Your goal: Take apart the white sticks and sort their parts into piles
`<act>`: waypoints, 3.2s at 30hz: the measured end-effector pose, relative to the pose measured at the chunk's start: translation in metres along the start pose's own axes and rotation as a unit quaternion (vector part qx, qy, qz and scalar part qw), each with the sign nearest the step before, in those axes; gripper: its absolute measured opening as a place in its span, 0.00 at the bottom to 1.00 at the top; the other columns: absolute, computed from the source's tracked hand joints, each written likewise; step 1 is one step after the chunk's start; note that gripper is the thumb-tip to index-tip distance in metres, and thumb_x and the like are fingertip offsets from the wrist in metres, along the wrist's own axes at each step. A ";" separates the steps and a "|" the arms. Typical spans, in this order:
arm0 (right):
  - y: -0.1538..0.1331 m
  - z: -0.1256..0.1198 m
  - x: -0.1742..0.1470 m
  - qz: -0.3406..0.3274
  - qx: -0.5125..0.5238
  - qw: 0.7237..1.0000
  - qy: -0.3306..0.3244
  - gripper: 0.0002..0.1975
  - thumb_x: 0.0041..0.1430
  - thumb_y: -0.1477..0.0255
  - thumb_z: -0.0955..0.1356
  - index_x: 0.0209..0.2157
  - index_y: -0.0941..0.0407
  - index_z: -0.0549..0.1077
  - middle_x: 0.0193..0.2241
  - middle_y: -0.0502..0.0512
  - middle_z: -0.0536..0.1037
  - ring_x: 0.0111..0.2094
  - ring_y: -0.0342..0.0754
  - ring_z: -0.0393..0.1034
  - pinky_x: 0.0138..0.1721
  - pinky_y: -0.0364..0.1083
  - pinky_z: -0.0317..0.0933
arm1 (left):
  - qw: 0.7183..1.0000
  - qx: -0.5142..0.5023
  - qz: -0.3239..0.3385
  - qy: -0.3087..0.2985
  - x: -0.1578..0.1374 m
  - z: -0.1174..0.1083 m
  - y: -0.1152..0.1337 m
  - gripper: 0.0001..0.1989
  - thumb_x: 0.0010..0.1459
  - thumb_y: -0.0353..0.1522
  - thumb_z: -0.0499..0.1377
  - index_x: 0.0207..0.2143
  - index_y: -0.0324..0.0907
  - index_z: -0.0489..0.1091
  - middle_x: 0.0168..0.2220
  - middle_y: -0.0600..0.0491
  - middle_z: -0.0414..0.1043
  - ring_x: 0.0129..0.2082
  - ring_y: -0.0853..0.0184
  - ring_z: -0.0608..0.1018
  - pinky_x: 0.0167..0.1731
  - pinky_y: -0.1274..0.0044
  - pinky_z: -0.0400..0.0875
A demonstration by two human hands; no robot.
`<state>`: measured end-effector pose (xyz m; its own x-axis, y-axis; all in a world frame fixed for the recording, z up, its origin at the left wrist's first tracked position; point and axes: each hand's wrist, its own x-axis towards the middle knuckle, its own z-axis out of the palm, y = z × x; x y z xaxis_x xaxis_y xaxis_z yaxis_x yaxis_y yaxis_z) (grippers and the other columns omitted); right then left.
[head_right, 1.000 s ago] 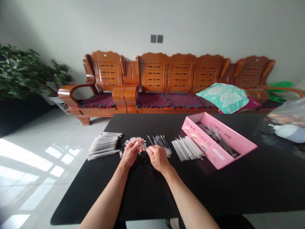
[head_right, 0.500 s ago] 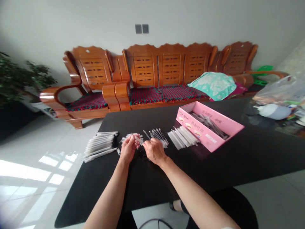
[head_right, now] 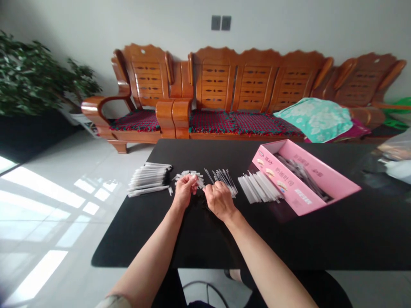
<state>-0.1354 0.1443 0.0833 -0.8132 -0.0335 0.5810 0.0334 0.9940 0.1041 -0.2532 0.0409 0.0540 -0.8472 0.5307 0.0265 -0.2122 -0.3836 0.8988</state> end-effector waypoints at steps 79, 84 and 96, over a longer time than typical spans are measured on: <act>0.084 0.025 -0.060 0.169 -0.028 0.982 0.083 0.09 0.64 0.75 0.60 0.38 0.58 0.72 0.31 0.59 0.74 0.38 0.53 0.65 0.46 0.52 0.58 | 0.833 0.470 0.255 0.145 0.001 -0.021 -0.001 0.10 0.62 0.33 0.55 0.36 0.44 0.77 0.33 0.49 0.76 0.34 0.63 0.77 0.38 0.75 0.68; 0.074 0.029 -0.054 0.165 -0.005 0.979 0.119 0.10 0.63 0.77 0.60 0.40 0.57 0.72 0.34 0.60 0.75 0.40 0.54 0.66 0.50 0.55 0.58 | 0.840 0.463 0.252 0.129 0.003 -0.022 -0.003 0.10 0.62 0.33 0.55 0.35 0.44 0.77 0.32 0.49 0.75 0.33 0.63 0.77 0.37 0.75 0.67; 0.075 0.033 -0.057 0.193 -0.003 0.972 0.136 0.09 0.63 0.76 0.60 0.39 0.57 0.72 0.32 0.59 0.76 0.38 0.53 0.68 0.50 0.56 0.58 | 0.833 0.496 0.223 0.106 0.005 -0.020 -0.006 0.11 0.63 0.34 0.54 0.34 0.44 0.77 0.31 0.51 0.74 0.30 0.65 0.75 0.35 0.76 0.66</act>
<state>-0.1054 0.2246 0.0316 -0.5555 0.3147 0.7697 0.3088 0.9375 -0.1604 -0.2659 0.0306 0.0394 -0.8230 0.3176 0.4709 0.5642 0.3617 0.7422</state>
